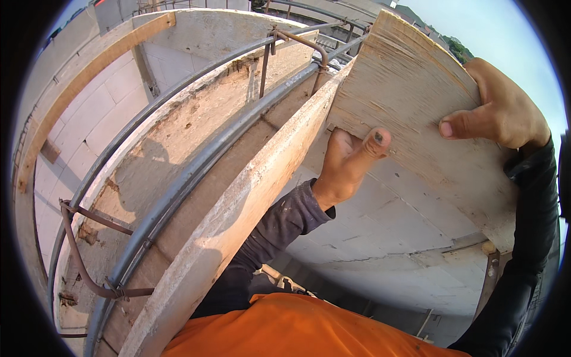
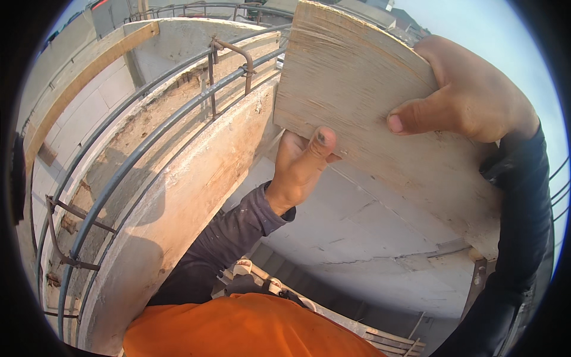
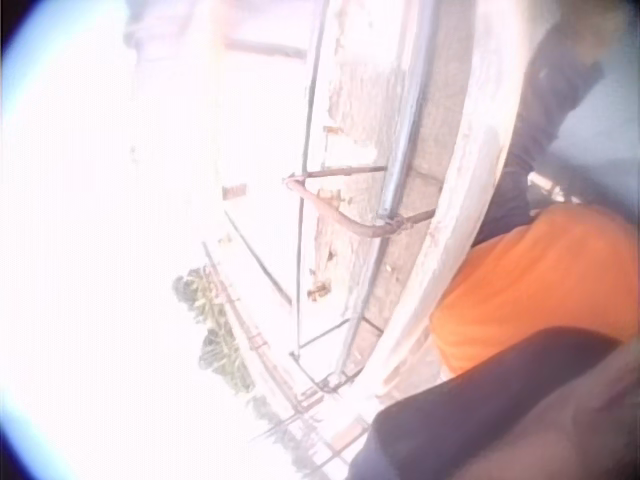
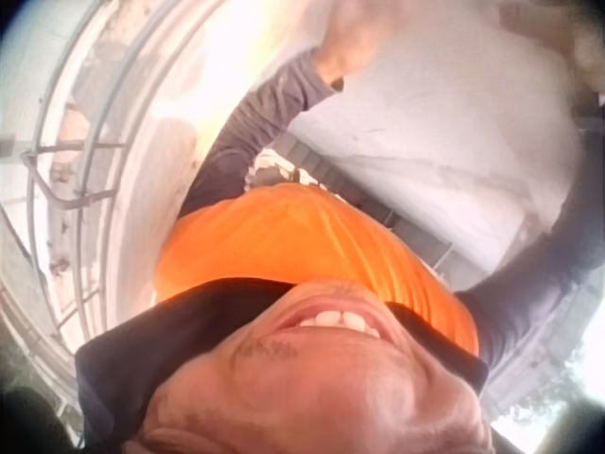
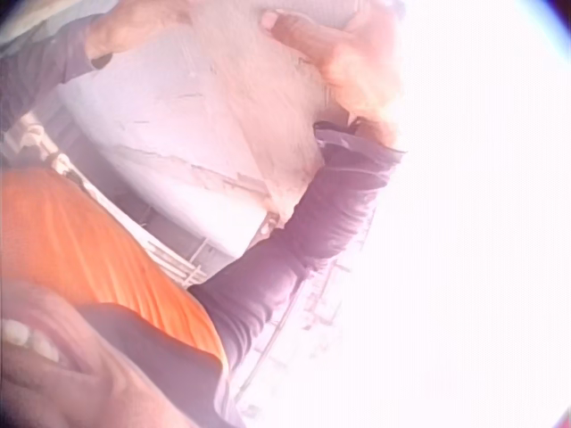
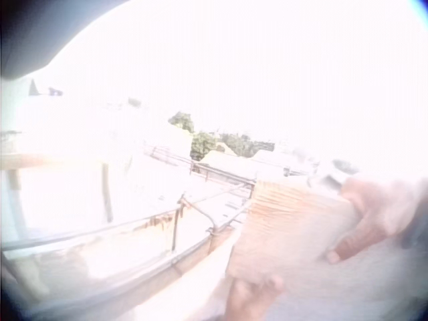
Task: The person places and secures wooden boards against a concrete wall to create a formwork, using a pencil to mark the boards and a hatchet to adjust their placement while working on scaffolding.
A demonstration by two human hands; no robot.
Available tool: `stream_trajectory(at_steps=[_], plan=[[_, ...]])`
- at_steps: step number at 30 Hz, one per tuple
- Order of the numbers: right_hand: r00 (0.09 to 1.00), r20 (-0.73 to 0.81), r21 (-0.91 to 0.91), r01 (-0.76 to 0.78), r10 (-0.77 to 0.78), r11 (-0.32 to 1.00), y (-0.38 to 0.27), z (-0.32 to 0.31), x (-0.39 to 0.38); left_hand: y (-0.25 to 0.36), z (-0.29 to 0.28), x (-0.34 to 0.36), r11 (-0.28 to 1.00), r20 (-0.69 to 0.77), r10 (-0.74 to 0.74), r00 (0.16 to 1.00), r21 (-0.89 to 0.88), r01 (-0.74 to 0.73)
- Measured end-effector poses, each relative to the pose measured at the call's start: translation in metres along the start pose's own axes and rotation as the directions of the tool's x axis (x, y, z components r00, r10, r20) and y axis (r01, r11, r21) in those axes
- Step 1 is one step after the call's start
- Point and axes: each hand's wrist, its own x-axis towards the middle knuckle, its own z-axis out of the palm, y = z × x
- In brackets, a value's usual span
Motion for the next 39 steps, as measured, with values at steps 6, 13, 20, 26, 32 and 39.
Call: stream_trajectory(at_steps=[6,13,20,26,32,39], plan=[[0.990,-0.110,-0.183,-0.106,0.087,0.977,-0.036,-0.013,-0.041,0.023,0.037,-0.010,0.968,-0.006,0.144,0.990,-0.205,-0.142],[0.989,-0.148,-0.200,-0.011,-0.020,0.980,-0.036,-0.010,-0.068,0.087,0.119,0.022,0.826,-0.029,0.370,0.928,-0.448,-0.343],[0.965,-0.249,-0.153,0.041,-0.079,0.987,-0.021,0.010,-0.107,0.111,0.146,0.087,0.885,0.011,0.456,0.890,-0.110,-0.452],[0.459,-0.888,0.240,0.401,0.033,0.884,0.047,0.082,-0.196,0.098,0.071,0.178,0.784,0.801,0.511,0.310,-0.583,0.213],[0.485,-0.198,0.963,0.256,0.852,0.078,0.150,0.296,-0.273,0.065,0.107,0.179,0.635,0.746,0.609,0.269,-0.662,0.398],[0.520,-0.356,0.694,0.703,0.777,-0.153,0.168,0.286,-0.269,0.036,0.102,0.186,0.621,0.667,0.614,0.422,-0.738,0.264]])
